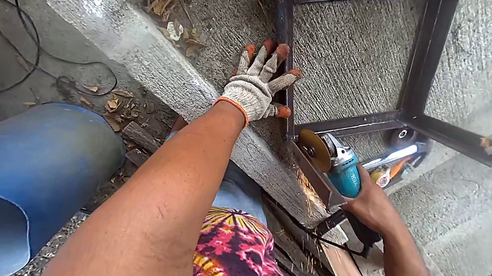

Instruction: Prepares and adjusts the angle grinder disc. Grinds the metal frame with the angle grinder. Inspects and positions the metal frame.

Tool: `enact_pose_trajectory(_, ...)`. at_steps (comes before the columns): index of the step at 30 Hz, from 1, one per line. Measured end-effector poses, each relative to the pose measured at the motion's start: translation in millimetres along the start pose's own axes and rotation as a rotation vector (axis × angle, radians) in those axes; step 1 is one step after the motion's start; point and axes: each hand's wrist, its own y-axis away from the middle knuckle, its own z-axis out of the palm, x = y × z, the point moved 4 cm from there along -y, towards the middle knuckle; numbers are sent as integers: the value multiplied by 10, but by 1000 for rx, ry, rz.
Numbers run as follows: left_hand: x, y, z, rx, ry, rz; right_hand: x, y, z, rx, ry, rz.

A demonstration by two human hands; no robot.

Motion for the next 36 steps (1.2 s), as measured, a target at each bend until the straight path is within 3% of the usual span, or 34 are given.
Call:
enact_pose_trajectory(29,1,-6,-8,-17,3,-8,-89,-60,-82,-42,-14,6)
enact_pose_trajectory(36,10,2,-20,-39,1,-25,193,139,-6,12,-216,-3)
